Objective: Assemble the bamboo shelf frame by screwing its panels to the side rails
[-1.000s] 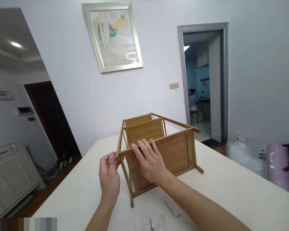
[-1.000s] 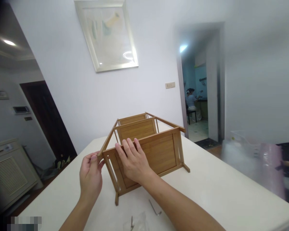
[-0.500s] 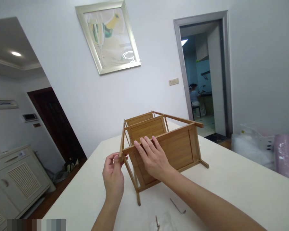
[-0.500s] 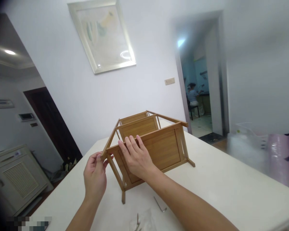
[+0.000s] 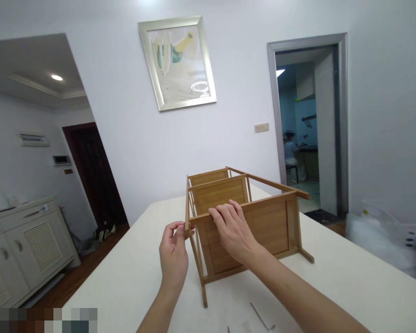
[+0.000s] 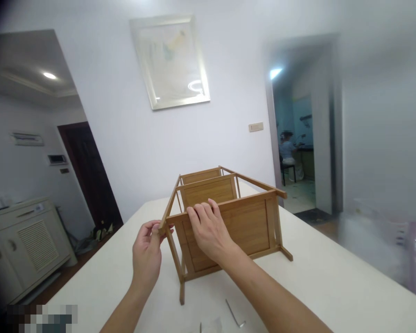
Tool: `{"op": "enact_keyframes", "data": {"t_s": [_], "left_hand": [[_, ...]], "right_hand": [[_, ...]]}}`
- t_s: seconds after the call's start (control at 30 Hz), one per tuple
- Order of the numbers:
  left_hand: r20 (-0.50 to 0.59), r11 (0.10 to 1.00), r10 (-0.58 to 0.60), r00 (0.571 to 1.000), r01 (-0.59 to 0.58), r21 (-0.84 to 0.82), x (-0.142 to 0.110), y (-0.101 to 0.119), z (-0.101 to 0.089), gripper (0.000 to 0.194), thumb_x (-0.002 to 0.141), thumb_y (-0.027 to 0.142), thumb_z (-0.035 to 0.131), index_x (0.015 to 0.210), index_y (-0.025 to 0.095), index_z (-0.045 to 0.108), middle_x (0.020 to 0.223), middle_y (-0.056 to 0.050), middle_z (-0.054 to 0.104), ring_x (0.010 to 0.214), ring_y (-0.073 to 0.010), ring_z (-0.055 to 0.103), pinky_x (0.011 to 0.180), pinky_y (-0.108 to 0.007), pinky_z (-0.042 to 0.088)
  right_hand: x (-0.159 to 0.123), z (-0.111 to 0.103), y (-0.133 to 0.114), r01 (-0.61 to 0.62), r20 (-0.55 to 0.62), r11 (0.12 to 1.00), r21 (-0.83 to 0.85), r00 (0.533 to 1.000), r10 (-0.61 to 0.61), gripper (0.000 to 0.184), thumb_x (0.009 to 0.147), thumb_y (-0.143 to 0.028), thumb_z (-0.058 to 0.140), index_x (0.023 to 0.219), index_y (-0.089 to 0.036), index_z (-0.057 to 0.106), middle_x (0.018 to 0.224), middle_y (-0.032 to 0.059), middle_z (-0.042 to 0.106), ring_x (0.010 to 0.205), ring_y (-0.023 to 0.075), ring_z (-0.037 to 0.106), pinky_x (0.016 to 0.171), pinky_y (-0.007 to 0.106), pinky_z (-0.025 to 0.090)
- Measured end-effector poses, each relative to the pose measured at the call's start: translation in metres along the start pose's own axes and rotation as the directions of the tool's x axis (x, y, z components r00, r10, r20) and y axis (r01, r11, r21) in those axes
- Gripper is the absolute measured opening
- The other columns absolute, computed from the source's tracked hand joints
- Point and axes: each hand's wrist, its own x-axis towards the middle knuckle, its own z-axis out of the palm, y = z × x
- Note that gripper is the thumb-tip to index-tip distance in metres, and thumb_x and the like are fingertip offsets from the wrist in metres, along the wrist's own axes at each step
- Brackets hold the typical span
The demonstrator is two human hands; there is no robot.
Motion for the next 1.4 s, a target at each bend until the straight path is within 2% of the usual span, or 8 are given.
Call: {"op": "enact_keyframes", "data": {"t_s": [0.13, 0.27, 0.53, 0.83, 1.17, 1.4], "left_hand": [[0.033, 0.991, 0.078, 0.996, -0.081, 0.104, 0.0, 0.004, 0.002, 0.03, 0.088, 0.048, 0.05, 0.093, 0.019, 0.056, 0.082, -0.002, 0.061, 0.076, -0.0165, 0.062, 0.076, -0.032, 0.05], [0.081, 0.984, 0.126, 0.989, -0.135, 0.117, 0.002, 0.002, 0.006, 0.027, 0.091, 0.045, 0.044, 0.092, 0.021, 0.054, 0.076, 0.0, 0.056, 0.069, -0.0152, 0.058, 0.07, -0.03, 0.047], [0.098, 0.96, 0.233, 0.967, -0.245, 0.132, 0.004, -0.005, 0.012, 0.02, 0.095, 0.035, 0.036, 0.085, 0.022, 0.048, 0.077, 0.0, 0.05, 0.071, -0.0157, 0.051, 0.068, -0.029, 0.042], [0.15, 0.953, 0.232, 0.961, -0.255, 0.165, 0.006, 0.0, 0.005, 0.017, 0.094, 0.033, 0.037, 0.084, 0.022, 0.046, 0.077, 0.0, 0.046, 0.068, -0.0158, 0.045, 0.065, -0.028, 0.038], [0.154, 0.935, 0.257, 0.954, -0.286, 0.208, 0.006, 0.001, 0.004, 0.019, 0.095, 0.033, 0.036, 0.084, 0.022, 0.046, 0.077, 0.0, 0.047, 0.071, -0.0161, 0.048, 0.068, -0.028, 0.039], [0.148, 0.949, 0.238, 0.96, -0.262, 0.175, 0.007, 0.0, 0.004, 0.02, 0.093, 0.037, 0.04, 0.082, 0.022, 0.047, 0.076, 0.0, 0.048, 0.069, -0.0163, 0.049, 0.066, -0.028, 0.039]], "right_hand": [[-0.005, 0.006, 0.004, 0.004, -0.052, 1.0, -0.026, 0.999, -0.005, 0.039, 0.089, -0.003, 0.035, 0.122, -0.013, 0.052, 0.106, 0.0113, 0.06, 0.102, 0.0212, 0.051, 0.106, 0.05, 0.029], [-0.008, 0.01, 0.007, 0.011, -0.085, 0.999, -0.031, 0.996, -0.014, 0.038, 0.089, -0.003, 0.035, 0.122, -0.012, 0.051, 0.106, 0.0116, 0.061, 0.105, 0.0217, 0.053, 0.107, 0.052, 0.029], [-0.008, 0.005, 0.007, 0.035, -0.123, 0.999, -0.03, 0.992, -0.038, 0.042, 0.086, 0.0, 0.034, 0.123, -0.012, 0.05, 0.106, 0.0114, 0.062, 0.105, 0.0216, 0.055, 0.107, 0.054, 0.029], [-0.01, 0.001, 0.007, 0.036, -0.132, 0.999, -0.029, 0.991, -0.04, 0.039, 0.087, -0.002, 0.037, 0.122, -0.012, 0.051, 0.106, 0.0114, 0.062, 0.107, 0.0219, 0.055, 0.107, 0.054, 0.03], [-0.011, 0.003, 0.008, 0.023, -0.118, 0.999, -0.026, 0.993, -0.026, 0.039, 0.087, -0.002, 0.038, 0.122, -0.012, 0.051, 0.107, 0.011, 0.062, 0.107, 0.0226, 0.054, 0.107, 0.055, 0.029], [-0.011, 0.003, 0.008, 0.021, -0.13, 0.999, -0.029, 0.991, -0.024, 0.039, 0.088, -0.004, 0.037, 0.123, -0.013, 0.051, 0.106, 0.0109, 0.062, 0.106, 0.0217, 0.054, 0.107, 0.054, 0.03]]}}
